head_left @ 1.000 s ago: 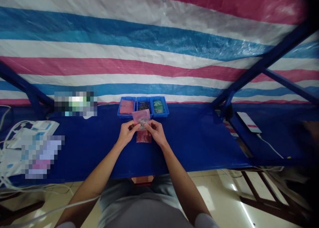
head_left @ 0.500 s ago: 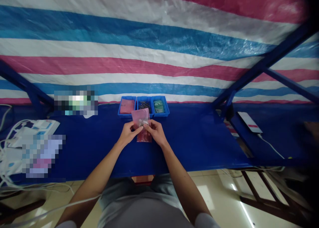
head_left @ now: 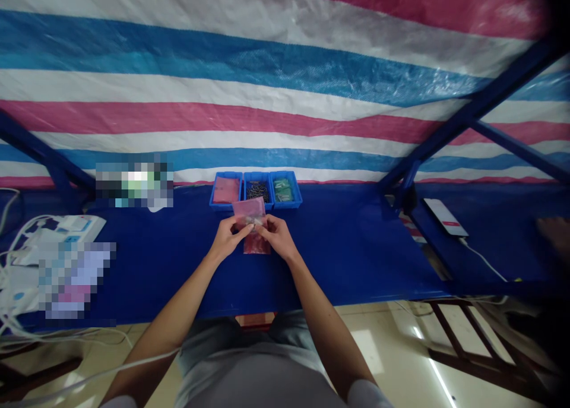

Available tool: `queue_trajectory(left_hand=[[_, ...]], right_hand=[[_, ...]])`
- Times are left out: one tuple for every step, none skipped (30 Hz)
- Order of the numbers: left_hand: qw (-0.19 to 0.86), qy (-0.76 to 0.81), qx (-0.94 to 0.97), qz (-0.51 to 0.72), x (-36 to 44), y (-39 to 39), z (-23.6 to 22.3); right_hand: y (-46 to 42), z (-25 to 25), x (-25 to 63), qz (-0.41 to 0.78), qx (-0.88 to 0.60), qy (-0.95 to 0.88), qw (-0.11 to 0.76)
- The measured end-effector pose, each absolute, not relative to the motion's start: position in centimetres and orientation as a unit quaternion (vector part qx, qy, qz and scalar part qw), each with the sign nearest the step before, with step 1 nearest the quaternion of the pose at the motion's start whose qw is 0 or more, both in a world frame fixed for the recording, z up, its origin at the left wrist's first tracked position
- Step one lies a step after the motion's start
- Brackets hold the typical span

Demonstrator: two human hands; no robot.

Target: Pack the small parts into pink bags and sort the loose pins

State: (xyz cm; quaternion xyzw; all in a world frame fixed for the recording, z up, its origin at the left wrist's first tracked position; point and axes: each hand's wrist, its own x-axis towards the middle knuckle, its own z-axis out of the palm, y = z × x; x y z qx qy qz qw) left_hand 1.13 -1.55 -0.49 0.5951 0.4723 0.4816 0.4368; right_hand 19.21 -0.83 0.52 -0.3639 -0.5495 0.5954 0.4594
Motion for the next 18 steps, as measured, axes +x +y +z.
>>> queue_trajectory(left_hand=[[0.434, 0.472, 0.598, 0.482, 1.09, -1.53, -0.46], [0.433, 0.471, 0.6, 0.48, 1.05, -1.52, -0.46], [0.433, 0.47, 0.602, 0.478, 1.04, -1.5, -0.47], [0.435, 0.47, 0.605, 0.473, 1.06, -1.5, -0.48], [0.439, 0.469, 0.606, 0.468, 1.09, -1.5, -0.49], [0.443, 0.469, 0.607, 0.464, 1.14, -1.51, -0.48], [0.446, 0.469, 0.607, 0.462, 1.19, -1.53, -0.46], [0.446, 0.471, 0.604, 0.463, 1.23, -1.54, -0.43], [0.444, 0.474, 0.601, 0.466, 1.26, -1.55, -0.38], [0.441, 0.477, 0.597, 0.471, 1.27, -1.56, -0.33], [0.439, 0.48, 0.593, 0.475, 1.25, -1.56, -0.29], [0.438, 0.482, 0.589, 0.479, 1.21, -1.54, -0.27], [0.437, 0.483, 0.587, 0.481, 1.16, -1.52, -0.29], [0.436, 0.484, 0.586, 0.483, 1.1, -1.48, -0.34], [0.434, 0.484, 0.585, 0.484, 1.05, -1.44, -0.42], [0.432, 0.485, 0.585, 0.485, 1.01, -1.39, -0.52], [0.43, 0.485, 0.586, 0.486, 1.0, -1.34, -0.61], [0.429, 0.486, 0.586, 0.486, 1.0, -1.3, -0.69]], right_hand=[[-0.82, 0.5, 19.19, 0.597, -0.364, -0.549, 0.458], [-0.81, 0.48, 19.16, 0.598, -0.362, -0.548, 0.46], [-0.78, 0.44, 19.15, 0.597, -0.356, -0.548, 0.466], [-0.75, 0.4, 19.15, 0.595, -0.348, -0.549, 0.472], [-0.71, 0.33, 19.16, 0.593, -0.342, -0.549, 0.479], [-0.67, 0.25, 19.19, 0.591, -0.338, -0.549, 0.484], [-0.64, 0.17, 19.23, 0.588, -0.337, -0.55, 0.487], [-0.61, 0.09, 19.26, 0.586, -0.339, -0.553, 0.486], [-0.59, 0.02, 19.29, 0.584, -0.342, -0.555, 0.483], [-0.58, -0.03, 19.3, 0.583, -0.346, -0.558, 0.479], [-0.58, -0.04, 19.29, 0.583, -0.351, -0.559, 0.473], [-0.58, -0.03, 19.27, 0.586, -0.355, -0.559, 0.467], [-0.59, 0.0, 19.23, 0.59, -0.358, -0.557, 0.463], [-0.6, 0.06, 19.2, 0.595, -0.36, -0.553, 0.46], [-0.61, 0.12, 19.16, 0.599, -0.36, -0.548, 0.459], [-0.62, 0.17, 19.15, 0.601, -0.359, -0.545, 0.462], [-0.62, 0.2, 19.14, 0.598, -0.36, -0.542, 0.467], [-0.61, 0.21, 19.16, 0.594, -0.361, -0.541, 0.473]])
